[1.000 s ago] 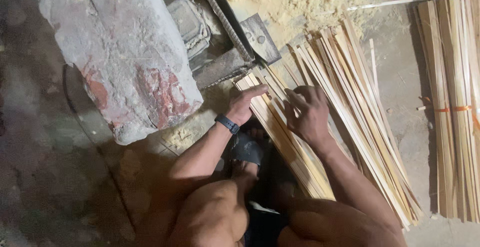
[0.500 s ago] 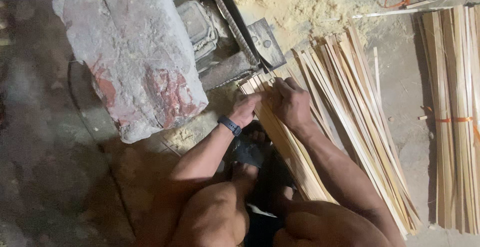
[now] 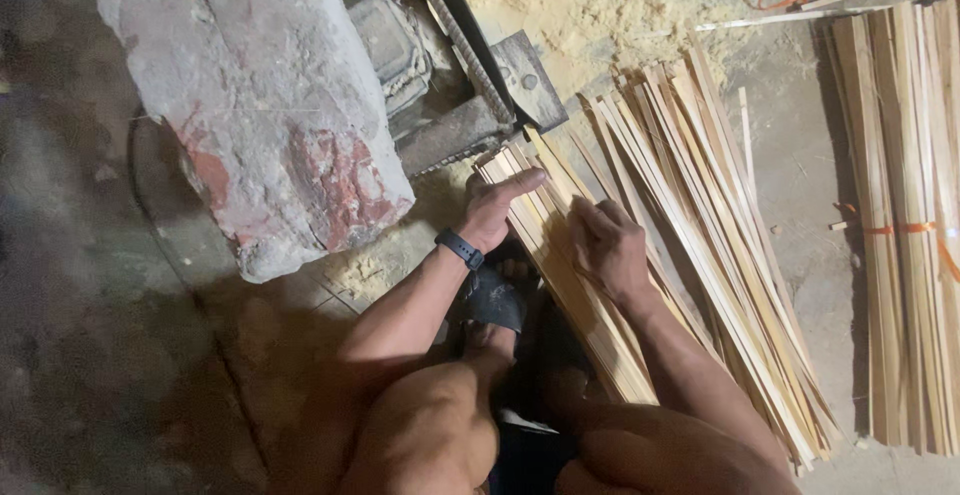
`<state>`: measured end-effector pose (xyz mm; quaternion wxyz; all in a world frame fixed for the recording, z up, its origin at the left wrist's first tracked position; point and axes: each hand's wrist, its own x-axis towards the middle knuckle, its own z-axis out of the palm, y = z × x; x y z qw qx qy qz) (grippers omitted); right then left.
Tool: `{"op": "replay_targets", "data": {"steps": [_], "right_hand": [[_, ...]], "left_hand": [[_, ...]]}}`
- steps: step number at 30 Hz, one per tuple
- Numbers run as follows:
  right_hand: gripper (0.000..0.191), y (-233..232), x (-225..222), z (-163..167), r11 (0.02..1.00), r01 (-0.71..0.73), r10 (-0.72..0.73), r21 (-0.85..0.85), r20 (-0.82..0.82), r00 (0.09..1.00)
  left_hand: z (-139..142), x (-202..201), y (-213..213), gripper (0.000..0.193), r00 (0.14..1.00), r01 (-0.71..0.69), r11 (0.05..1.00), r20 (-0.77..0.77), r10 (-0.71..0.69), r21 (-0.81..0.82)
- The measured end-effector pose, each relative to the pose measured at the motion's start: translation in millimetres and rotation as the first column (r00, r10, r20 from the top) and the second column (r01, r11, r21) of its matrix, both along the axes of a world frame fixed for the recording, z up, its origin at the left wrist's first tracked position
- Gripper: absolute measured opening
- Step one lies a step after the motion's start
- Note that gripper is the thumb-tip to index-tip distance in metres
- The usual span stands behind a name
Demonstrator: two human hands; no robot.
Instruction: The person repeatedly feeds thin wooden sticks into a sharpening machine, holding them with both hands and guiding them through the blade. The sticks are processed one at a time and then placed into a growing pile on the floor.
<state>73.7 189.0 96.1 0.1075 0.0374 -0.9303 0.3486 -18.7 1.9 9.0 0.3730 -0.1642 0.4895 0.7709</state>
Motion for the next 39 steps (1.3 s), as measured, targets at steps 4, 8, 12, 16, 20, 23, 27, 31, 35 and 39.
{"op": "replay_targets", "data": {"steps": [4, 8, 12, 16, 20, 23, 27, 31, 35, 39], "right_hand": [[0.025, -8.2, -27.2, 3.4, 1.0, 0.004, -0.003, -0.023, 0.059, 0.998], [0.012, -26.7, -55.3, 13.1, 1.0, -0.009, 0.009, 0.016, 0.019, 1.0], [0.027, -26.5, -64.8, 19.2, 0.998, -0.038, 0.041, -0.047, 0.066, 0.997], [0.024, -3.0, -36.0, 30.1, 0.993, -0.029, 0.033, 0.112, -0.034, 0.999], [0.03, 5.7, -2.9, 32.5, 0.927, 0.072, 0.05, 0.368, -0.312, 0.949], [0.022, 1.2, -4.5, 22.4, 0.998, -0.061, 0.063, 0.029, -0.071, 0.995], [0.005, -10.5, -34.8, 9.8, 0.998, 0.006, -0.008, 0.065, 0.036, 0.999], [0.011, -24.2, -62.3, 13.4, 0.999, -0.038, 0.037, -0.021, -0.034, 0.999], [0.006, -23.6, -60.4, 26.7, 0.998, -0.036, 0.034, 0.057, 0.029, 0.999], [0.016, -6.0, -23.9, 37.5, 0.982, 0.034, -0.012, 0.183, -0.119, 0.993]], "left_hand": [[-36.3, 4.3, -4.9, 0.055, 0.996, 0.058, 0.995, 0.076, -0.052, -0.076], [-72.2, 10.4, -7.1, 0.046, 0.991, -0.088, 0.995, 0.1, 0.084, 0.038], [-73.4, 10.5, -6.6, 0.043, 0.983, -0.112, 0.969, 0.168, 0.075, 0.22], [-46.1, 3.3, -2.1, 0.044, 0.998, 0.025, 0.999, 0.065, -0.024, -0.022], [-30.5, -0.9, 5.6, 0.048, 0.998, 0.058, 0.997, 0.037, -0.06, 0.057], [-41.9, 1.1, 6.8, 0.052, 1.0, 0.003, 0.984, 0.026, -0.007, 0.176], [-72.7, 4.9, -0.3, 0.04, 1.0, 0.022, 0.994, 0.019, -0.024, 0.104], [-83.6, 6.9, -2.9, 0.039, 0.998, -0.03, 0.999, 0.058, 0.028, 0.041], [-59.3, 6.2, -2.2, 0.044, 0.981, -0.12, 0.979, 0.17, 0.092, 0.164], [-6.3, -2.2, -1.2, 0.039, 0.999, -0.026, 0.995, -0.038, 0.023, -0.1]]}}
